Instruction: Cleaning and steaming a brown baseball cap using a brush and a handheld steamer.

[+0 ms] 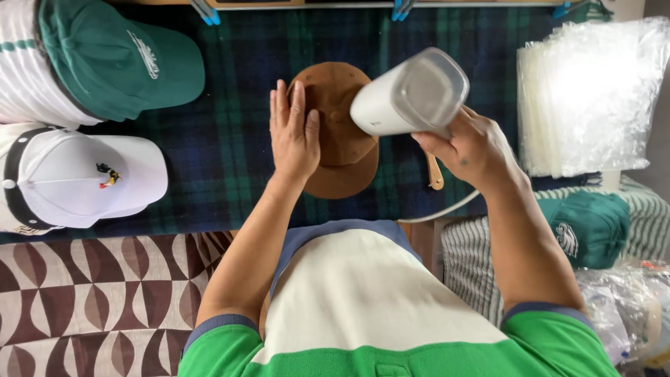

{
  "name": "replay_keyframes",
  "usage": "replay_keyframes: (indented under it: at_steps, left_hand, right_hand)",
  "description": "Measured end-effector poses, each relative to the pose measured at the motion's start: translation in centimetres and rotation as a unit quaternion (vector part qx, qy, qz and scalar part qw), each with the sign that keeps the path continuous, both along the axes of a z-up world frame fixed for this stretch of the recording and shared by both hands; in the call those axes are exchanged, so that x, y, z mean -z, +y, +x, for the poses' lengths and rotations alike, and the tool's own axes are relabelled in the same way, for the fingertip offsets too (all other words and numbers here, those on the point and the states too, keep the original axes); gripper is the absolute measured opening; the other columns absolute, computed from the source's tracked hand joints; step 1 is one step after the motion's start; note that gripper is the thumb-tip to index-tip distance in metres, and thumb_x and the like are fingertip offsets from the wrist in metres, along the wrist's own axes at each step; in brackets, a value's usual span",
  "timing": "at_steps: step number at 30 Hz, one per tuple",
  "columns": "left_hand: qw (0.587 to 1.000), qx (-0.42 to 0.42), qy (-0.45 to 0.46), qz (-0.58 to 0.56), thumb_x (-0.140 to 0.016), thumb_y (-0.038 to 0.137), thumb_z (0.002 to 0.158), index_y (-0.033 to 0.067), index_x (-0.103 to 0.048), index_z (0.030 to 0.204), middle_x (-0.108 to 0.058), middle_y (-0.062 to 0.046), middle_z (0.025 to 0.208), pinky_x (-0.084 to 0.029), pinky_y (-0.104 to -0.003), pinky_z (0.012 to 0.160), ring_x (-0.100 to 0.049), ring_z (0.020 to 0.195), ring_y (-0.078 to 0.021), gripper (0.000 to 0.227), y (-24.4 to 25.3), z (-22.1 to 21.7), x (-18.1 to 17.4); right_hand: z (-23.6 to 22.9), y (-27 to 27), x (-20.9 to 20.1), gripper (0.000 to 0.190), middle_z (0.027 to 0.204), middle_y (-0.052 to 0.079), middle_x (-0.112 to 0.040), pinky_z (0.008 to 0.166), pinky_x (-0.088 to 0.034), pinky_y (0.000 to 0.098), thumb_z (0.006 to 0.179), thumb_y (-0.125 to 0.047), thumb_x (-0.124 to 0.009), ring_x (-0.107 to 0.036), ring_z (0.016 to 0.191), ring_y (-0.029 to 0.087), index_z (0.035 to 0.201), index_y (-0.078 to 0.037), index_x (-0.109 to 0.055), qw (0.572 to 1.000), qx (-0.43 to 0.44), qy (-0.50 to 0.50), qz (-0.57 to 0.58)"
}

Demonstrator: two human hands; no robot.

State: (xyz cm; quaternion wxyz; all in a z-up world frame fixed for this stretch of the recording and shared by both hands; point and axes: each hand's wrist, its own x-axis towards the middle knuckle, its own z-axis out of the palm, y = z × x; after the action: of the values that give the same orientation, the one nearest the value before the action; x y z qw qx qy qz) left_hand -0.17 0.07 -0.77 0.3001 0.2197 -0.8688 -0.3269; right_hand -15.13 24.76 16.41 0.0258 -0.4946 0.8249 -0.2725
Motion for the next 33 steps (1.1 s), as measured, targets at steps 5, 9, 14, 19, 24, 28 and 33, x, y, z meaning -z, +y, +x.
replay_keyframes:
  at_steps: [5,9,14,19,24,28,33]
  left_hand:
    - [0.999,0.011,-0.031,0.036,-0.048,0.037,0.115,0.0242,-0.034,0.165,-0.025,-0.015,0.17,-0.03,-0.051,0.126,-0.026,0.156,-0.0392,0.054,0.0,-0.1,0.1]
    - [0.993,0.036,-0.085,0.077,-0.042,0.04,0.117,0.0267,-0.027,0.167,-0.018,-0.013,0.172,-0.03,-0.051,0.127,-0.023,0.158,-0.0371,0.054,-0.3,0.3,-0.3]
    - [0.99,0.019,-0.099,0.095,-0.042,0.041,0.116,0.0308,-0.025,0.167,-0.017,-0.009,0.173,-0.032,-0.049,0.127,-0.025,0.158,-0.0356,0.055,-0.2,0.4,-1.4]
    - [0.985,0.037,-0.144,0.086,-0.04,0.043,0.116,0.0318,-0.021,0.168,-0.015,-0.009,0.173,-0.035,-0.05,0.125,-0.025,0.158,-0.0345,0.056,-0.3,0.5,-1.4]
    - [0.983,0.07,-0.137,0.101,-0.048,0.045,0.114,0.0297,-0.03,0.165,-0.028,-0.014,0.168,-0.036,-0.051,0.122,-0.034,0.152,-0.0406,0.056,-1.8,0.4,-3.4]
    - [0.959,0.109,-0.166,0.203,-0.043,0.051,0.108,0.0254,-0.031,0.16,-0.027,-0.013,0.169,-0.042,-0.052,0.115,-0.033,0.154,-0.0352,0.059,-3.0,-0.1,-6.6]
    - [0.937,0.126,-0.062,0.32,-0.049,0.036,0.11,0.0177,-0.038,0.157,-0.038,-0.008,0.165,-0.027,-0.043,0.128,-0.027,0.157,-0.025,0.052,-3.4,-0.5,-6.0]
  right_hand:
    - [-0.8,-2.7,-0.5,0.044,0.085,0.022,-0.067,0.056,-0.053,0.054,0.105,-0.039,-0.069,-0.067,0.075,0.049,0.114,0.004,-0.064,1.0,-0.003,0.014,-0.003]
    - [-1.2,-3.2,-1.1,0.041,0.083,0.021,-0.066,0.056,-0.054,0.0525,0.106,-0.036,-0.07,-0.067,0.073,0.05,0.114,0.003,-0.065,1.0,-0.018,0.009,-0.011]
    - [-1.8,2.6,4.0,0.043,0.088,0.018,-0.066,0.054,-0.052,0.0505,0.103,-0.042,-0.072,-0.068,0.078,0.047,0.111,-0.001,-0.064,1.0,0.016,0.014,0.018]
    - [-1.4,-0.4,1.9,0.051,0.081,0.022,-0.063,0.055,-0.053,0.0518,0.099,-0.047,-0.073,-0.066,0.073,0.05,0.105,0.003,-0.066,1.0,0.02,0.017,0.008]
    - [-4.6,-1.5,5.9,0.043,0.07,0.019,-0.061,0.046,-0.048,0.0466,0.106,-0.04,-0.075,-0.065,0.063,0.046,0.09,-0.001,-0.066,0.995,0.02,-0.078,-0.057]
    - [-4.9,-0.4,5.8,0.045,0.081,0.004,-0.057,0.047,-0.051,0.0261,0.105,-0.047,-0.053,-0.063,0.055,0.013,0.123,-0.006,-0.056,0.914,0.154,-0.376,0.012]
    - [0.6,2.5,12.2,0.049,0.063,0.011,-0.059,0.044,-0.047,0.0382,0.102,-0.054,-0.047,-0.057,0.046,0.022,0.092,-0.007,-0.057,0.75,0.343,-0.564,-0.039]
